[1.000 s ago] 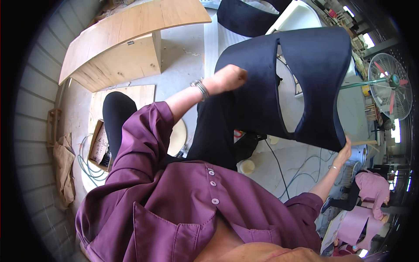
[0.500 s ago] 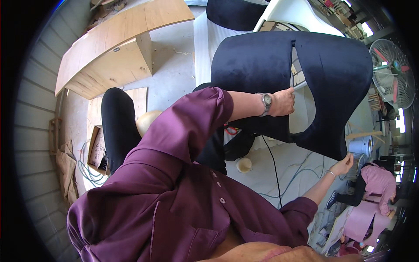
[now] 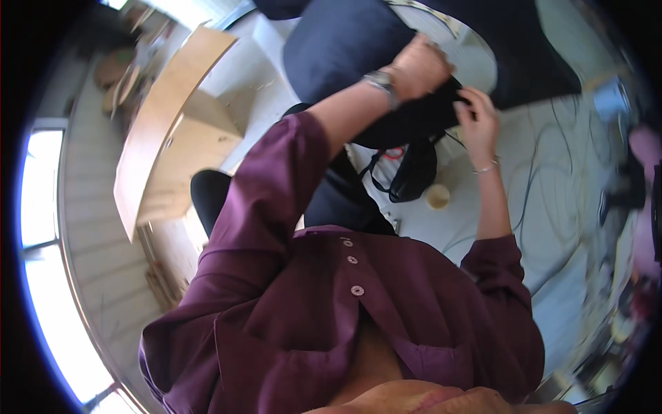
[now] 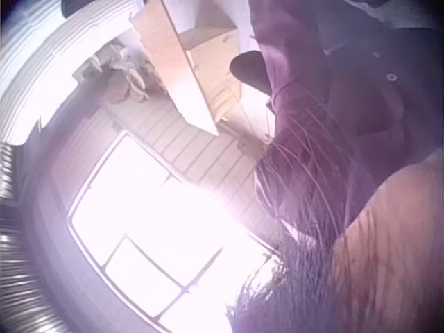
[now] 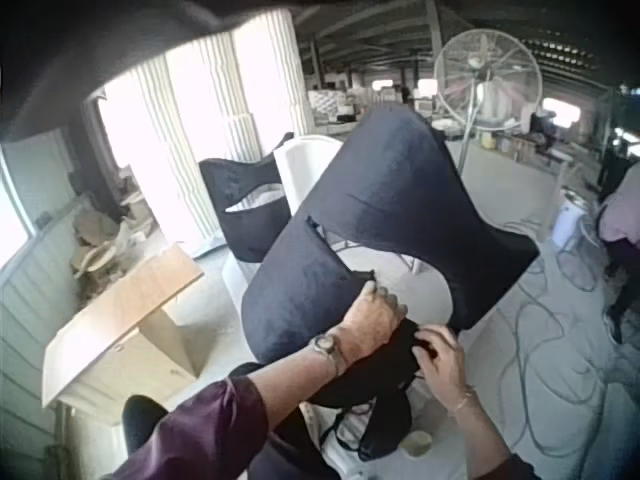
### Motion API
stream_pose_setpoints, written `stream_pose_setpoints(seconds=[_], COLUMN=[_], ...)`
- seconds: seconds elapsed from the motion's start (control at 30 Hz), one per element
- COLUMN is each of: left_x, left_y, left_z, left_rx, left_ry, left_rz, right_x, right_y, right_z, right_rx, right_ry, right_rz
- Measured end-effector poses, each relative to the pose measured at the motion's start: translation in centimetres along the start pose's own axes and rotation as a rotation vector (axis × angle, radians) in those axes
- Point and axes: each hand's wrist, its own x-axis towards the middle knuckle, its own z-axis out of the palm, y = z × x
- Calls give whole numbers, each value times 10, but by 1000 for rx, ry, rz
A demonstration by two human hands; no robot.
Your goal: Upholstering a chair frame with black fabric using a pneumatic staple gun and trimming excess fabric with scissors.
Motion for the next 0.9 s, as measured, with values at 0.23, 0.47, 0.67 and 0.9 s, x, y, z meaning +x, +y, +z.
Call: stream_pose_setpoints(seconds=[0.23,0.47,0.67,0.9], left_x=[-29,-36,-74,-79], left_y=[-15,-28,-32,3], left_z=[12,23,14,0], left_rx=[-154,-206,-120,-93], left_ry=[-7,-97,-117,-88], left_rz=[-26,-118,-300,-259], right_x=[-95,-70,34,113], right_y=[60,162,27,-25], right_z=[10,5,13,80], right_rx=[181,367,830,1587], right_ry=[-31,228,-52,-297], right_rz=[374,701,536,730])
